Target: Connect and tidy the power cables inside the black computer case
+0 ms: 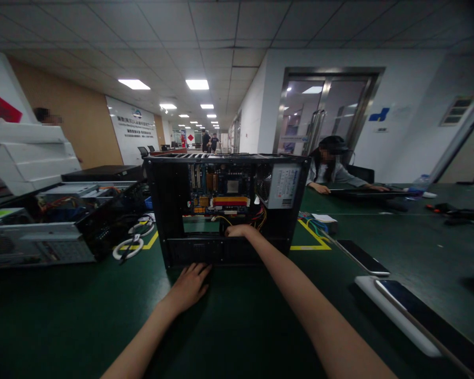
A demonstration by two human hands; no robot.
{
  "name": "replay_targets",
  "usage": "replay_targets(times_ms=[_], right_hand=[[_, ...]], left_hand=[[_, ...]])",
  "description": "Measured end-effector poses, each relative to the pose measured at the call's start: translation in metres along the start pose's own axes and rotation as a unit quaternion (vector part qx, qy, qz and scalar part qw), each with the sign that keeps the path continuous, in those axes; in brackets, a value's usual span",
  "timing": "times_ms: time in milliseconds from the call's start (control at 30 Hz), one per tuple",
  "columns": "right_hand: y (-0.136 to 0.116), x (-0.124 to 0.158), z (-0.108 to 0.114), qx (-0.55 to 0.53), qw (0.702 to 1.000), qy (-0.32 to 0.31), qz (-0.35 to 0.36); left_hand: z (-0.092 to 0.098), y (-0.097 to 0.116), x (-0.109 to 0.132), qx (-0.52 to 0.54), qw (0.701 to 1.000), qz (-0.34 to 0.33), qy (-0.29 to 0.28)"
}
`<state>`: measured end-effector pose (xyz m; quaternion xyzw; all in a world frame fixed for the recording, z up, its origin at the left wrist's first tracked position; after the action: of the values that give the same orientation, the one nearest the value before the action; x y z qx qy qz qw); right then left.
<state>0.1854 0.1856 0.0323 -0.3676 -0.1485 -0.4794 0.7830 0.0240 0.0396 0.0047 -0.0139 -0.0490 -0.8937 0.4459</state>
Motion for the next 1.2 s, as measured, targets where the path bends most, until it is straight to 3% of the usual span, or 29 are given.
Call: replay_targets(times_ms=[267,500,900,1100,1200], right_hand=[[0.0,0.005,-0.001,-0.01,0.999,-0.012,-0.032],[0.004,0.008,0.002,-0.043,0.997,0.026,-0.058],[0.0,0.004,0.003,-0.031,0.998,0.047,-0.029],[-0.003,0.003,0.012,-0.046,0.986,0.159,0.002],[-0.005,0.012,0.014,-0.103,0.977,0.189,0.004]], left_hand=[[0.003,0.003,0.001,0.004,1.0,0.007,-0.009],[0.003,0.002,0.001,0.008,1.0,0.008,-0.01],[0.005,0.004,0.002,0.001,1.0,0.006,-0.013],[0.004,0.004,0.002,-0.003,1.0,0.006,-0.012],[0.005,0.004,0.002,-0.001,1.0,0.004,-0.008]])
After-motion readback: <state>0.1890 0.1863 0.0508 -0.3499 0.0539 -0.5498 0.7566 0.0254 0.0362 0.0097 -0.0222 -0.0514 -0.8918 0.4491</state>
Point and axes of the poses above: each hand's wrist, its own x-axis away from the middle knuckle, its own z-axis out of the back of the hand, y = z × x, the point moved 5 cm from there along -x, towards the middle knuckle, and after that the axes turned 11 degrees about -y, right-handed, at the moved point
